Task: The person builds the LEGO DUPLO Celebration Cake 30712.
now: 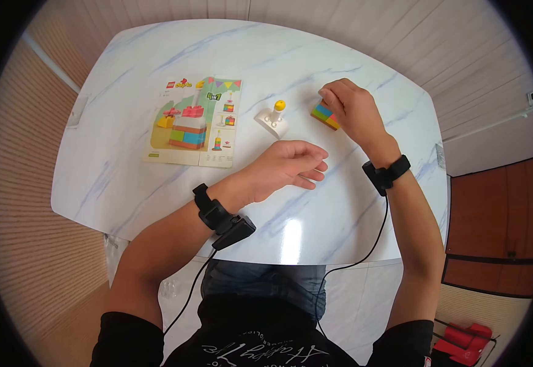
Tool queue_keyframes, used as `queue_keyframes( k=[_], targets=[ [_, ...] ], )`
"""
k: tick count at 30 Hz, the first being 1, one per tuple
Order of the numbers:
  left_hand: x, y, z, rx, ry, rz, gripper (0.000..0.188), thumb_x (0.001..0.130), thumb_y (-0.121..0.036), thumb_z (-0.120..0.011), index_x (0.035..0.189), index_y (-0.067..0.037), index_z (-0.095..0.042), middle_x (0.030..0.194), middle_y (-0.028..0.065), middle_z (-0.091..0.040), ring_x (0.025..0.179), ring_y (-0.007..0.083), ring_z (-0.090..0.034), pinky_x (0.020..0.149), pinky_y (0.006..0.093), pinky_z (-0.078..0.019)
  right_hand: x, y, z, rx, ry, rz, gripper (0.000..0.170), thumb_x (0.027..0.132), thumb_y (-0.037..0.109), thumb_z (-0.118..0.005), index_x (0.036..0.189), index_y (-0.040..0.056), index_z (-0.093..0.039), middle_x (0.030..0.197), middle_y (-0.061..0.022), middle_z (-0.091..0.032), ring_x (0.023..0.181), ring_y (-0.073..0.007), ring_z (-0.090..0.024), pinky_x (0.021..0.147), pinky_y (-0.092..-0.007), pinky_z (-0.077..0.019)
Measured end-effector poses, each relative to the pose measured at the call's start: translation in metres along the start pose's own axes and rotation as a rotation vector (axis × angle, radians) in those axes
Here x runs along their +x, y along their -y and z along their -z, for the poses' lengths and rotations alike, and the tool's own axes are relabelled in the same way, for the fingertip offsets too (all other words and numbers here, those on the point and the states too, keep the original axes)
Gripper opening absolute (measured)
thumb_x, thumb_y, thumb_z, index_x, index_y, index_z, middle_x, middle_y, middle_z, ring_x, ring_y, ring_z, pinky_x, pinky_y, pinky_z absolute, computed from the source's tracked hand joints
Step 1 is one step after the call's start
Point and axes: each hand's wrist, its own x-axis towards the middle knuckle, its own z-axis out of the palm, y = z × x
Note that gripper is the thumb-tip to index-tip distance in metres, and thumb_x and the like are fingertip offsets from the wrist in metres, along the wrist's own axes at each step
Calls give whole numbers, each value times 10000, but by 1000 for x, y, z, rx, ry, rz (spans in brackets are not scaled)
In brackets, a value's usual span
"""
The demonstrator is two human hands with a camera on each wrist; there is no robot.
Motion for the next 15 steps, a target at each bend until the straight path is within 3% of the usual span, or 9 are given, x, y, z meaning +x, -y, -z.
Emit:
queue_keyframes(
  k=[5,8,13,15],
  targets=[
    [1,0,0,-4,-1,6,382,1031,-285,-577,1283,1,-584,1179,115,-620,1058,197,-644,908,358,-565,-5,-8,-10,-56,-39,49,186,990,173,-608,1061,17,-679,966,-131,-687,774,-304,-663,737,-372,-537],
    [1,0,0,-3,-1,7,384,1030,-283,-578,1286,3,-582,1181,117,-618,1063,199,-642,910,360,-565,-6,-7,-11,-60,-49,54,209,981,166,-614,1133,30,-660,1012,-133,-680,836,-309,-666,768,-383,-543],
    [-1,-3,-1,9,-2,7,387,1030,-281,-579,1292,4,-579,1189,122,-614,1073,205,-641,915,365,-565,-10,-6,-14,-346,-1,216,321,951,178,-644,1229,21,-616,1152,-137,-653,1029,-334,-624,837,-398,-541],
    [0,-3,-1,16,-5,7,389,1030,-281,-579,1294,4,-577,1192,123,-613,1076,207,-641,916,367,-564,-12,-9,-13,-285,5,187,355,983,220,-604,1284,32,-596,1205,-138,-646,1046,-325,-626,871,-394,-534]
  ],
)
